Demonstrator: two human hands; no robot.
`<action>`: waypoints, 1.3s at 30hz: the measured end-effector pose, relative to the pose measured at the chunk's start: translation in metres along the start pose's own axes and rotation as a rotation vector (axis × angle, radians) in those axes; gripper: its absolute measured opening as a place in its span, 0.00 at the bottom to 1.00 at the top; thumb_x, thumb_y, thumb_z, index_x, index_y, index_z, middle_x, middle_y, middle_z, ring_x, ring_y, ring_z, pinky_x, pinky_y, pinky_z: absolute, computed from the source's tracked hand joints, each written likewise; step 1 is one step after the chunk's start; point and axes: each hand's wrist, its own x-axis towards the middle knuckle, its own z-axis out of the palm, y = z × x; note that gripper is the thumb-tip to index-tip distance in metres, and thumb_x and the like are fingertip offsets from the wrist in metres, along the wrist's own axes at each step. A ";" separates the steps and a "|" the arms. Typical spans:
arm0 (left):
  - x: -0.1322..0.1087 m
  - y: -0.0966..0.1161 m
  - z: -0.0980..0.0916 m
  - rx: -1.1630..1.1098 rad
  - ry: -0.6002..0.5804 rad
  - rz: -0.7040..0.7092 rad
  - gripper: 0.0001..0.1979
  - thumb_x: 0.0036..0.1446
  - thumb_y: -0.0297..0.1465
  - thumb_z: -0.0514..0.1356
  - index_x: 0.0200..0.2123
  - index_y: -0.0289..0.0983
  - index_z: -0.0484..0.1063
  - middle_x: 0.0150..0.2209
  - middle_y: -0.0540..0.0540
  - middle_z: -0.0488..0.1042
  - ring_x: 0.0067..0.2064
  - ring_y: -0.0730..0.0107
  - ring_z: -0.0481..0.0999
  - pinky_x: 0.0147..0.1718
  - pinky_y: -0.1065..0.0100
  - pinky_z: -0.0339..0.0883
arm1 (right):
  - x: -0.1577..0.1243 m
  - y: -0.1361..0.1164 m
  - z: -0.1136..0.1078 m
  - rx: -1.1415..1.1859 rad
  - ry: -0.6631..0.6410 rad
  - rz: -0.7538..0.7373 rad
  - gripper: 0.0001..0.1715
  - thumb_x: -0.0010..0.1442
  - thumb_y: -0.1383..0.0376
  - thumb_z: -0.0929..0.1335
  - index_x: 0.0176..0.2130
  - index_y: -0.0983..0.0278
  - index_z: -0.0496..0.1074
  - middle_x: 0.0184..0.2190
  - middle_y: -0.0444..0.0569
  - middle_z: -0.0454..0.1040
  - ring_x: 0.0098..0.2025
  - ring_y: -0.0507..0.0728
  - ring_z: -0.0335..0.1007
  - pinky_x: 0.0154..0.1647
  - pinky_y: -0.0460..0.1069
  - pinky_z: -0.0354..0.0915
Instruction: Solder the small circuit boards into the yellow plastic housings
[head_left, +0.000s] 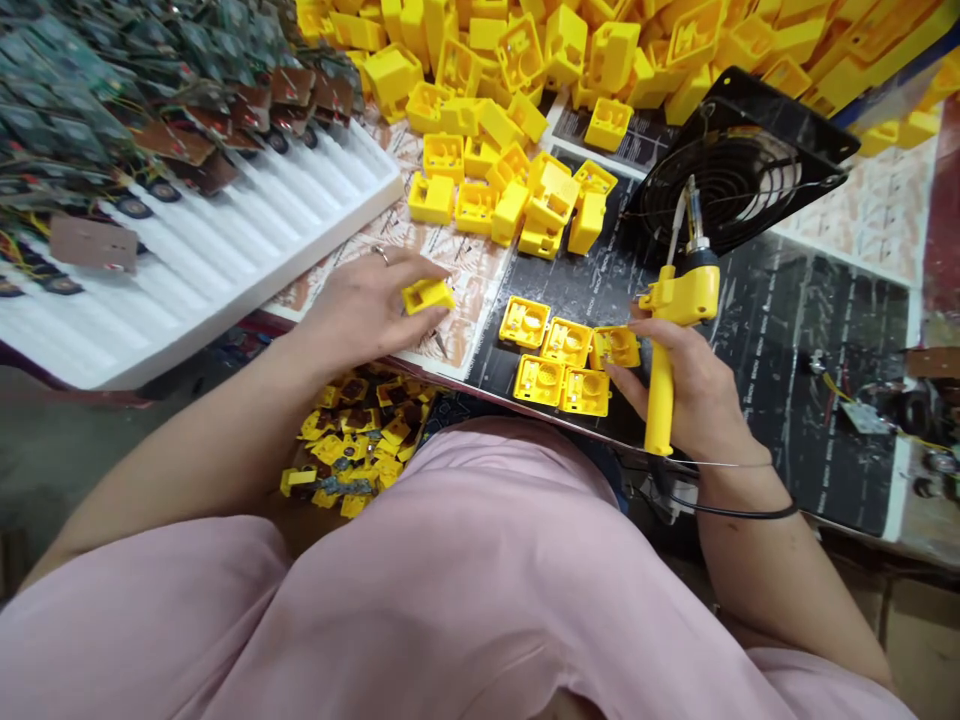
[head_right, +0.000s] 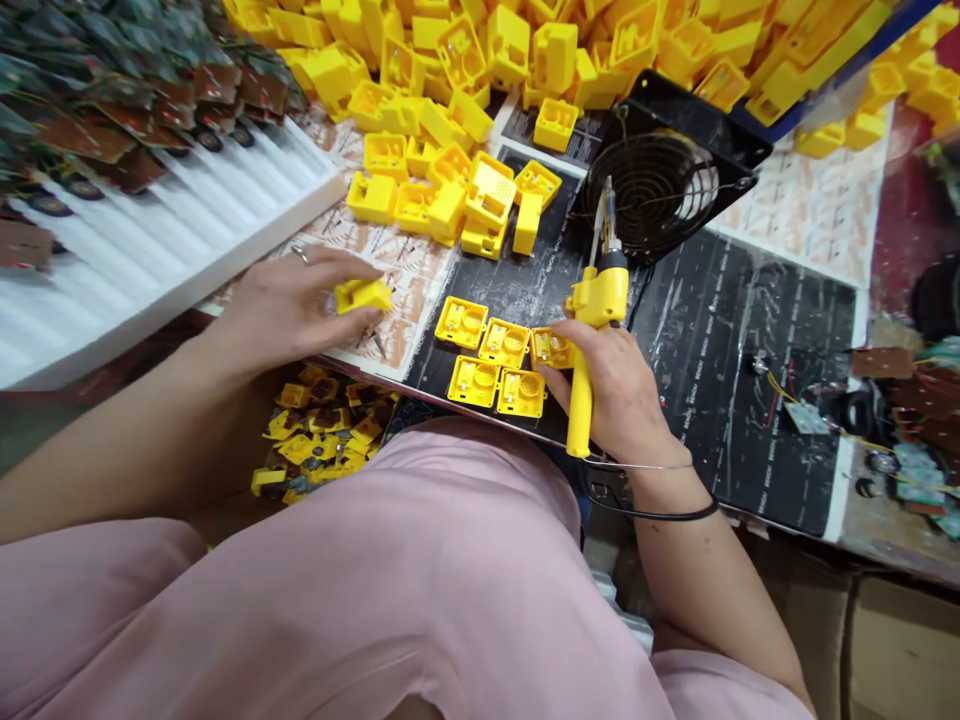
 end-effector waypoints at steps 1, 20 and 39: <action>-0.002 0.005 0.000 -0.103 -0.031 -0.001 0.36 0.71 0.58 0.51 0.62 0.38 0.81 0.51 0.43 0.85 0.46 0.59 0.82 0.51 0.56 0.78 | 0.000 -0.001 0.000 -0.001 0.003 0.002 0.24 0.75 0.55 0.73 0.64 0.56 0.70 0.50 0.51 0.84 0.48 0.64 0.85 0.50 0.60 0.82; -0.036 0.025 0.029 0.104 0.089 0.519 0.26 0.80 0.41 0.54 0.71 0.32 0.67 0.54 0.35 0.82 0.55 0.53 0.83 0.55 0.55 0.79 | -0.024 0.005 -0.003 0.332 -0.143 0.061 0.49 0.61 0.41 0.80 0.71 0.49 0.62 0.66 0.57 0.77 0.62 0.72 0.79 0.64 0.68 0.78; 0.044 0.061 0.063 0.106 -0.153 0.617 0.49 0.68 0.66 0.57 0.81 0.43 0.58 0.80 0.28 0.58 0.78 0.33 0.63 0.77 0.35 0.52 | -0.013 -0.009 0.032 0.218 -0.108 0.121 0.46 0.65 0.46 0.79 0.71 0.55 0.62 0.65 0.61 0.74 0.64 0.72 0.76 0.66 0.70 0.75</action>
